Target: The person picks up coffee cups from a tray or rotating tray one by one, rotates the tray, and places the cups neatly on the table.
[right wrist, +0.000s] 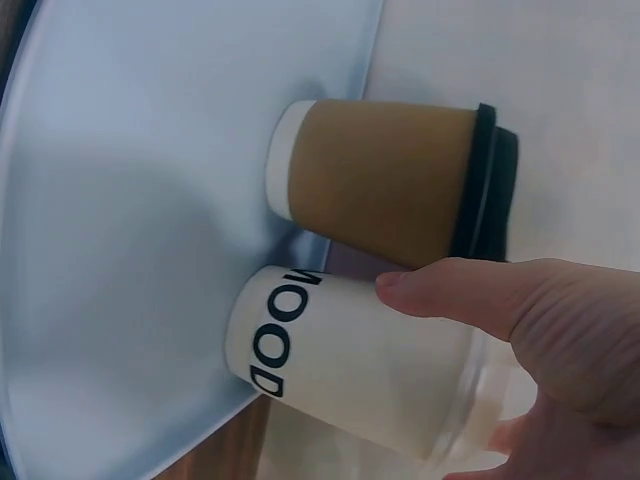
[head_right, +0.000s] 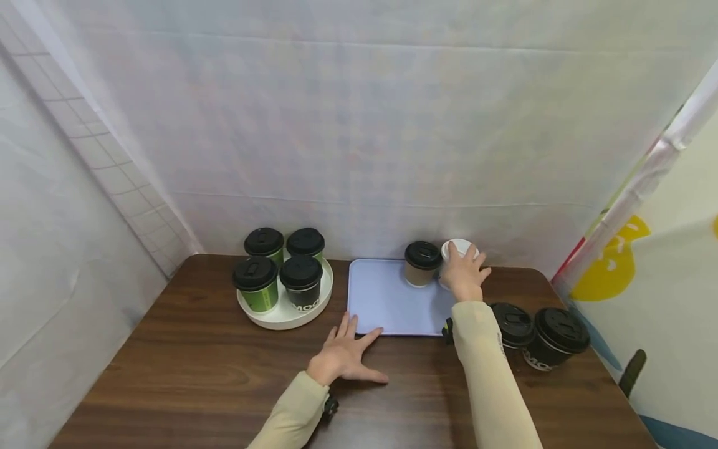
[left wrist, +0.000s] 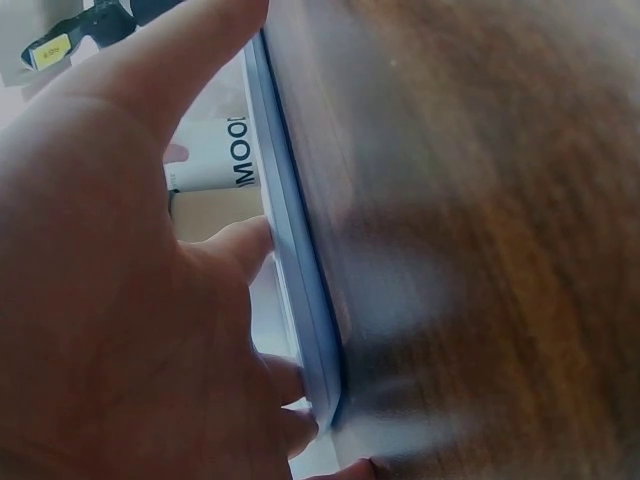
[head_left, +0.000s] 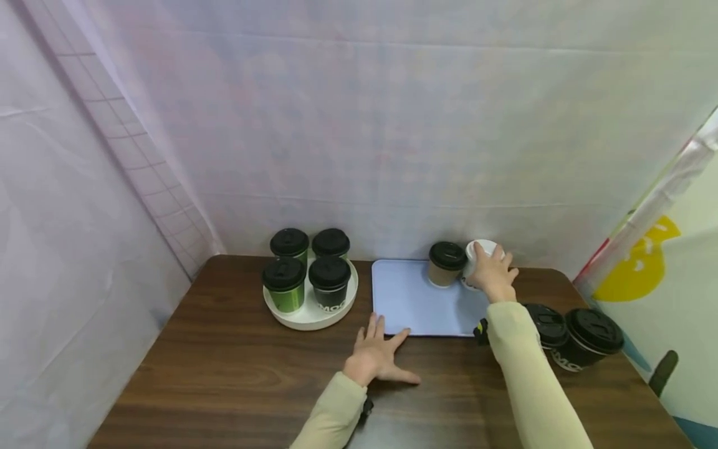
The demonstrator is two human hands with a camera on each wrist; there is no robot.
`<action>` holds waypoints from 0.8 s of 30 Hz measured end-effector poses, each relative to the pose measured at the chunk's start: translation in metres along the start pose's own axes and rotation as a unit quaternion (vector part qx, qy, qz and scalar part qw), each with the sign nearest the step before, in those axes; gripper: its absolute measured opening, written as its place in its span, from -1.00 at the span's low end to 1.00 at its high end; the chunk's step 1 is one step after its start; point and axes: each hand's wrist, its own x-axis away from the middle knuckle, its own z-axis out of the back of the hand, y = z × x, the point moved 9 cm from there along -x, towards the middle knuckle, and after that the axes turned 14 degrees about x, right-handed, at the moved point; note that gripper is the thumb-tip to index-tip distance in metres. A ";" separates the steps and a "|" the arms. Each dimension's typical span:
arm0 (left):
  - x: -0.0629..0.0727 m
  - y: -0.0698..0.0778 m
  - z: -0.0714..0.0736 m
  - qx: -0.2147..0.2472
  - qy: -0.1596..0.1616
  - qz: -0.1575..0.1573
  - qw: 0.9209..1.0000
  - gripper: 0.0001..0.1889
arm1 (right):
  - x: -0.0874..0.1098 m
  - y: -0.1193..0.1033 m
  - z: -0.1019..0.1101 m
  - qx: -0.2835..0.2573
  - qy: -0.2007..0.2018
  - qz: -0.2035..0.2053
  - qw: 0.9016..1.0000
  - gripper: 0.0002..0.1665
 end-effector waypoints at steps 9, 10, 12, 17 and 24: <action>0.000 0.000 0.000 -0.008 0.003 0.006 1.000 0.08 | -0.005 0.002 -0.003 -0.022 0.005 0.007 1.000 0.05; 0.000 0.001 0.000 -0.010 0.003 0.006 1.000 0.08 | -0.005 0.001 -0.002 -0.024 0.011 0.006 1.000 0.02; 0.001 0.001 0.000 -0.012 0.003 0.006 1.000 0.08 | -0.005 0.001 0.001 -0.032 0.020 0.003 0.999 -0.03; 0.001 0.001 0.001 -0.013 0.005 0.006 1.000 0.08 | -0.010 0.001 0.007 -0.040 0.037 -0.003 0.999 -0.13; -0.002 -0.001 0.000 -0.015 0.005 0.007 1.000 0.08 | -0.016 -0.001 0.014 -0.025 0.035 0.004 0.999 -0.19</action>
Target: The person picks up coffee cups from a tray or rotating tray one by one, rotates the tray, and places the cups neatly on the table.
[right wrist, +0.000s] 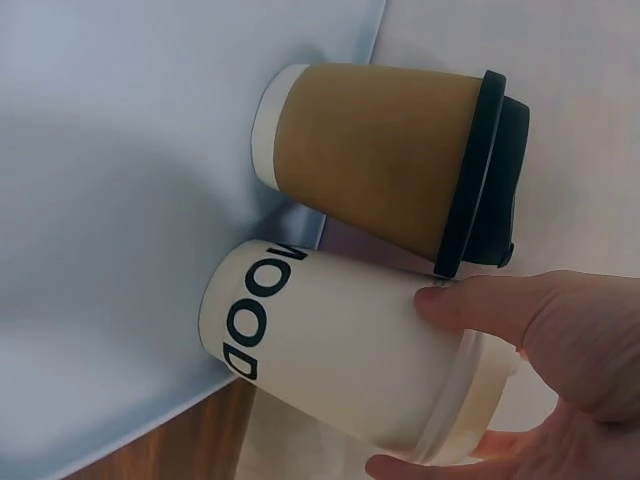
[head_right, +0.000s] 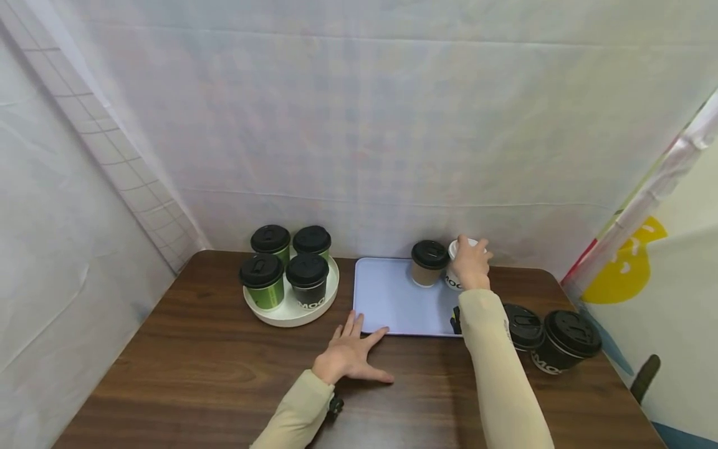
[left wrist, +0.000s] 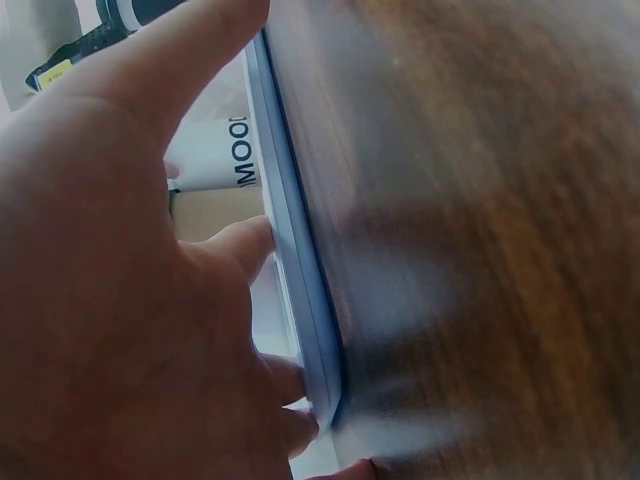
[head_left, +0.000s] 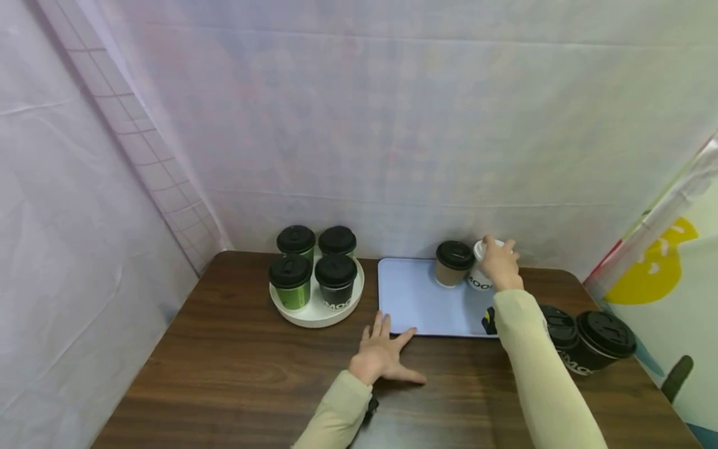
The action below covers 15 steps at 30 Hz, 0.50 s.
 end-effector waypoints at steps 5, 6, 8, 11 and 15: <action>0.000 0.000 0.000 0.008 -0.002 0.001 1.000 0.08 | -0.004 0.001 0.001 0.013 -0.012 0.008 1.000 -0.15; 0.000 0.000 0.001 0.010 -0.003 0.001 1.000 0.08 | -0.004 0.001 0.001 0.017 -0.015 0.010 1.000 -0.14; 0.001 0.001 0.001 0.013 -0.004 0.000 1.000 0.08 | -0.006 0.002 0.000 0.024 -0.023 0.015 0.999 -0.09; 0.003 0.001 0.001 0.016 -0.005 -0.001 1.000 0.08 | -0.007 0.004 -0.003 0.033 -0.037 0.021 0.999 -0.05; 0.003 0.001 0.001 0.017 -0.004 0.000 1.000 0.08 | -0.008 0.004 -0.004 0.030 -0.045 0.022 0.998 -0.02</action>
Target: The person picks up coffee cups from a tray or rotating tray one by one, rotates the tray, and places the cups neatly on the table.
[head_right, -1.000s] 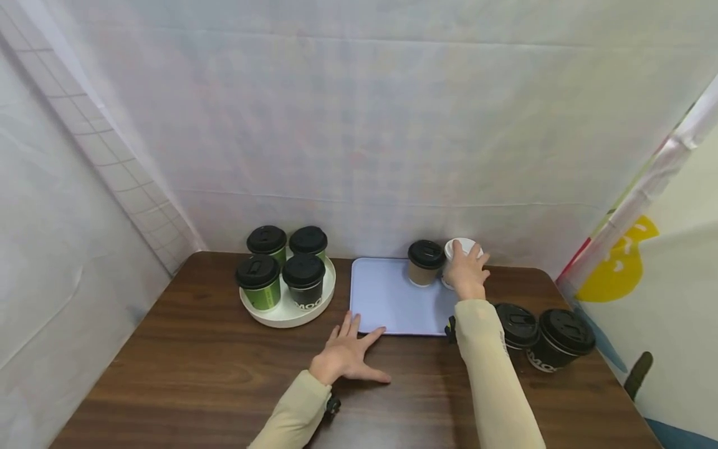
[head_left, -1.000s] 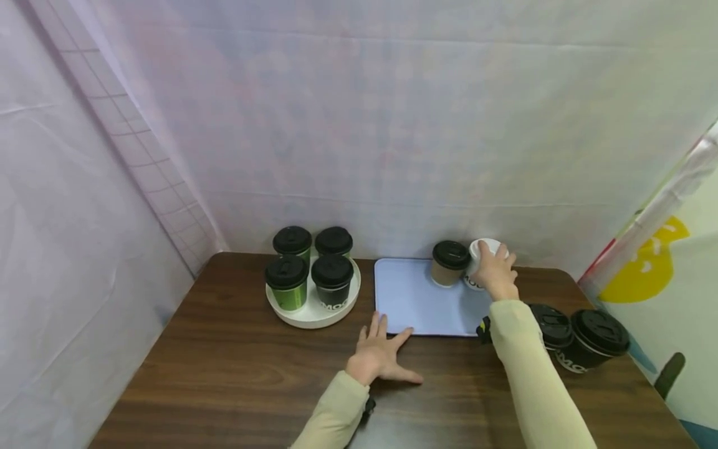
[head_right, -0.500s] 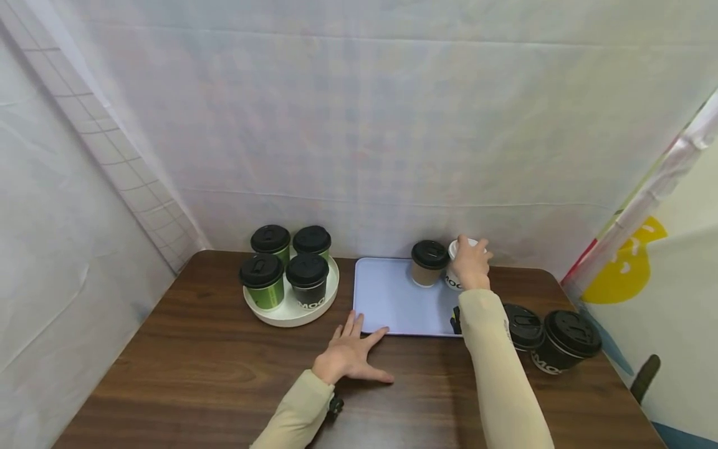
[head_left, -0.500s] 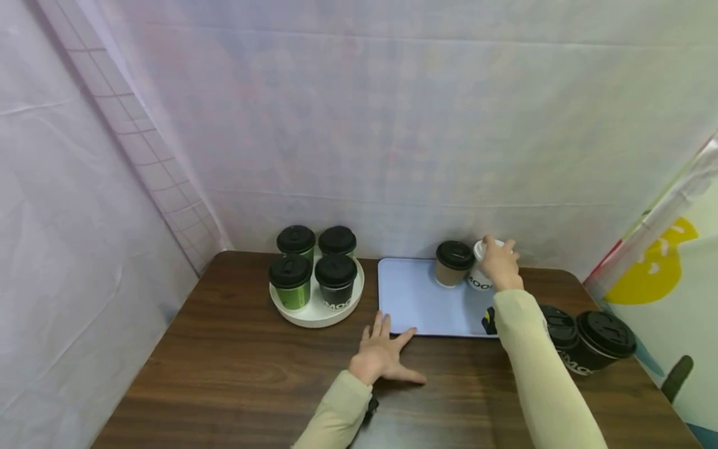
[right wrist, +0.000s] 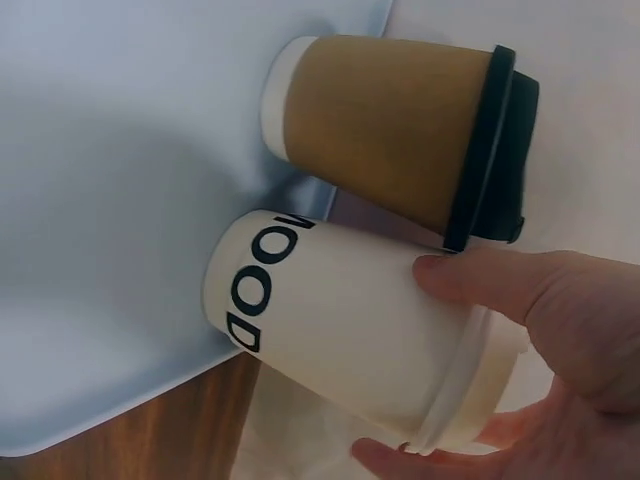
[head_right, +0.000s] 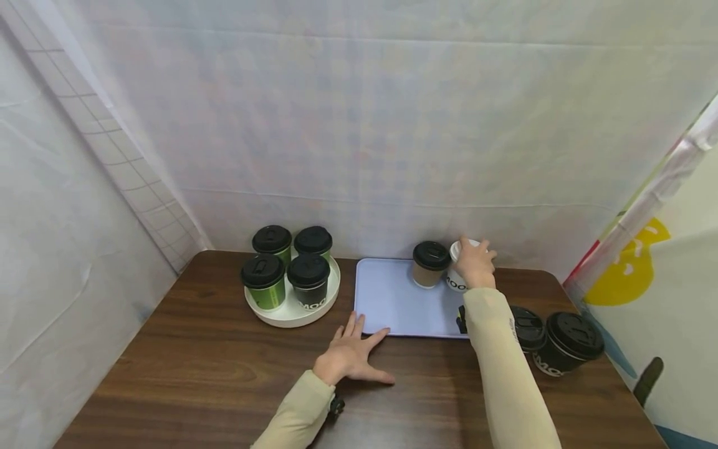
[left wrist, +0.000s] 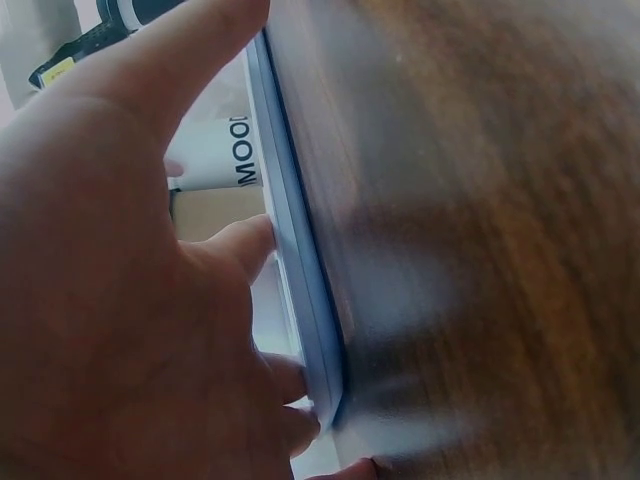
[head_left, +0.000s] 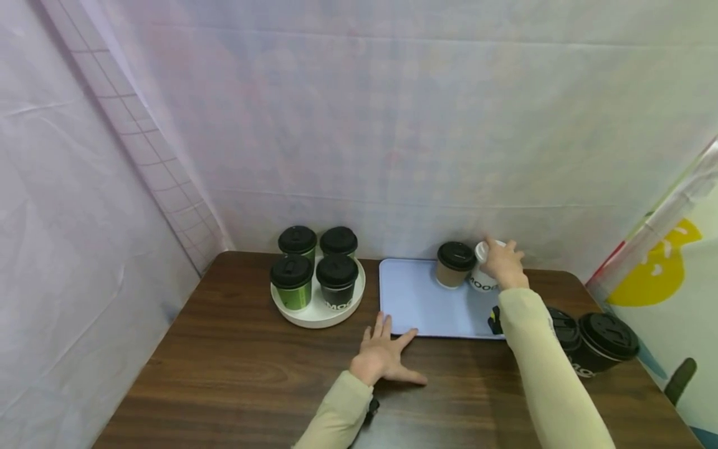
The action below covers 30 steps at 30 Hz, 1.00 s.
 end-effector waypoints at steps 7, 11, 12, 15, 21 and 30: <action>0.000 0.001 -0.002 0.006 -0.004 0.000 1.000 0.08 | -0.001 0.003 -0.005 -0.014 0.014 -0.007 1.000 0.00; 0.000 0.000 -0.002 0.009 -0.004 0.001 1.000 0.09 | -0.002 0.004 -0.005 -0.017 0.032 -0.003 0.999 -0.01; 0.000 0.000 -0.001 0.008 -0.004 0.001 1.000 0.09 | -0.002 0.004 -0.004 -0.018 0.036 -0.001 0.999 -0.01; 0.000 -0.001 0.000 0.005 -0.003 0.001 1.000 0.09 | -0.001 0.004 -0.002 -0.022 0.049 0.002 0.999 -0.03; -0.001 0.001 0.002 -0.002 -0.002 0.001 1.000 0.09 | 0.009 0.003 0.004 -0.019 0.072 -0.001 0.997 -0.06; 0.000 0.002 0.000 -0.007 0.003 0.000 1.000 0.07 | 0.027 0.003 0.007 0.012 0.081 -0.003 0.997 -0.06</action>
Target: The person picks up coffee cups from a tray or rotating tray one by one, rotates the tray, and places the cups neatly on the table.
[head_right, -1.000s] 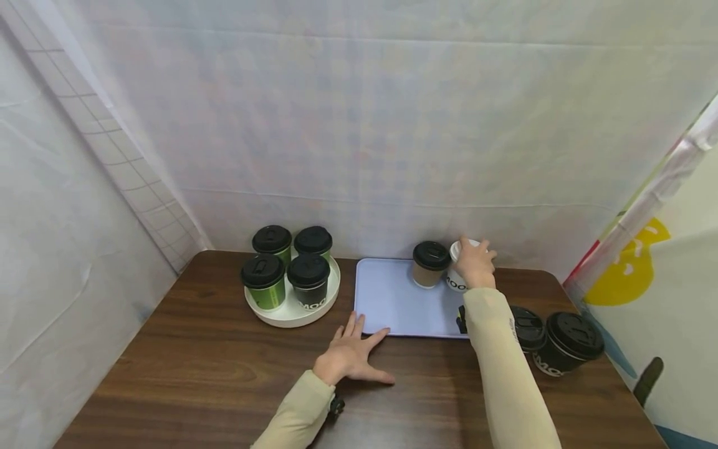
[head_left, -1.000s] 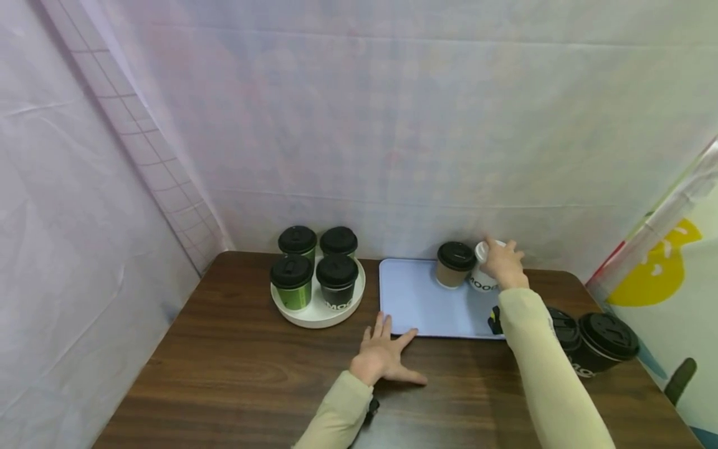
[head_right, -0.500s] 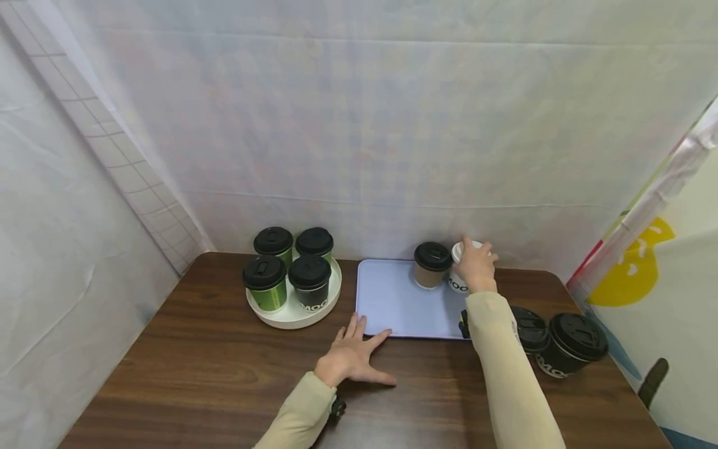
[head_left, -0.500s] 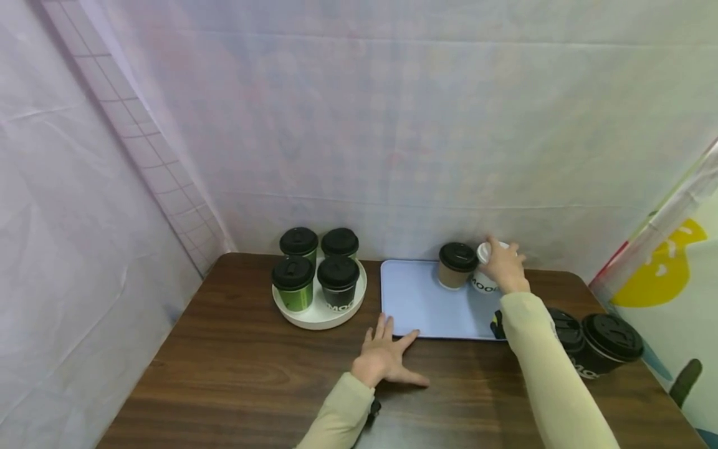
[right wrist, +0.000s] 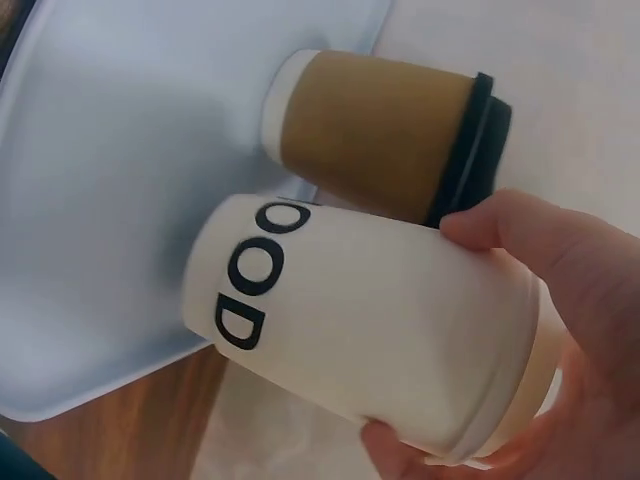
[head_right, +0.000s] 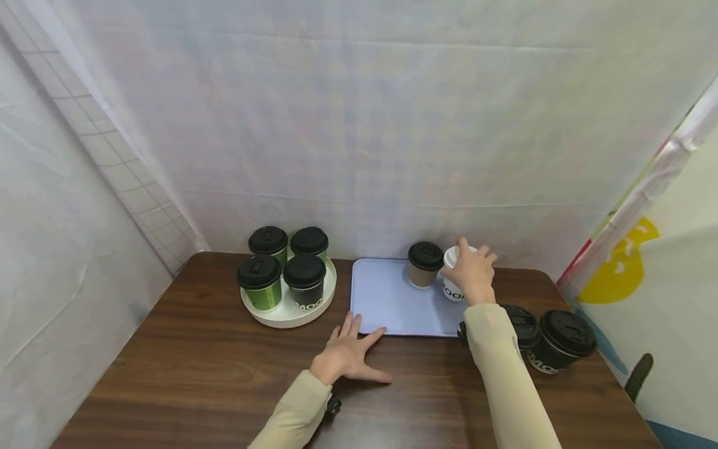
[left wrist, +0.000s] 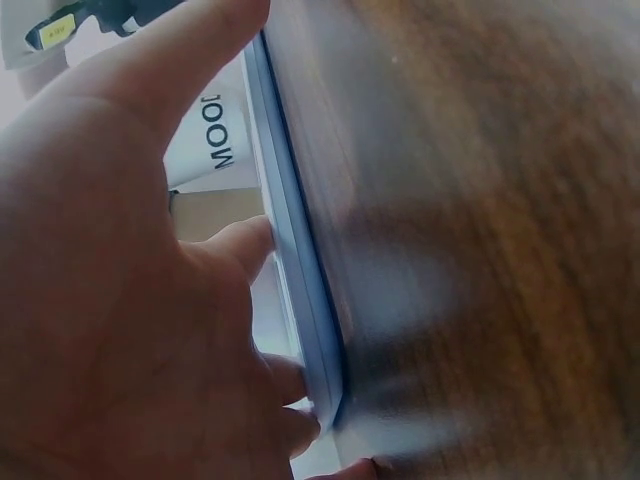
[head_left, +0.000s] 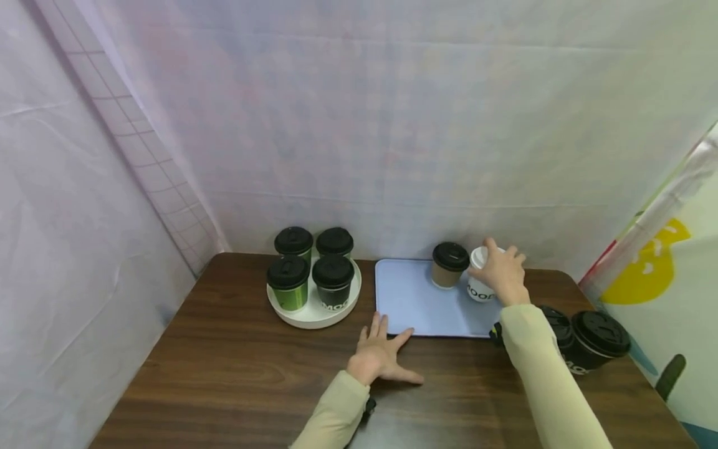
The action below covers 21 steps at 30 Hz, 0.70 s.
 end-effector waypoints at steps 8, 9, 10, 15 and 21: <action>0.002 0.001 0.001 0.004 0.003 -0.004 1.000 0.08 | 0.020 -0.006 0.008 0.000 -0.015 0.009 1.000 0.00; 0.002 0.001 0.002 0.004 0.003 -0.005 1.000 0.08 | 0.024 -0.007 0.009 0.004 -0.013 0.011 1.000 0.00; 0.002 0.001 0.002 0.004 0.003 -0.005 1.000 0.08 | 0.027 -0.008 0.010 0.007 -0.013 0.015 1.000 0.00; 0.001 0.000 0.002 0.005 0.003 -0.004 1.000 0.07 | 0.047 -0.015 0.012 0.019 -0.011 0.024 0.999 -0.04; 0.001 0.000 0.001 0.014 0.002 -0.005 1.000 0.06 | 0.068 -0.023 0.016 0.036 0.002 0.039 0.999 -0.06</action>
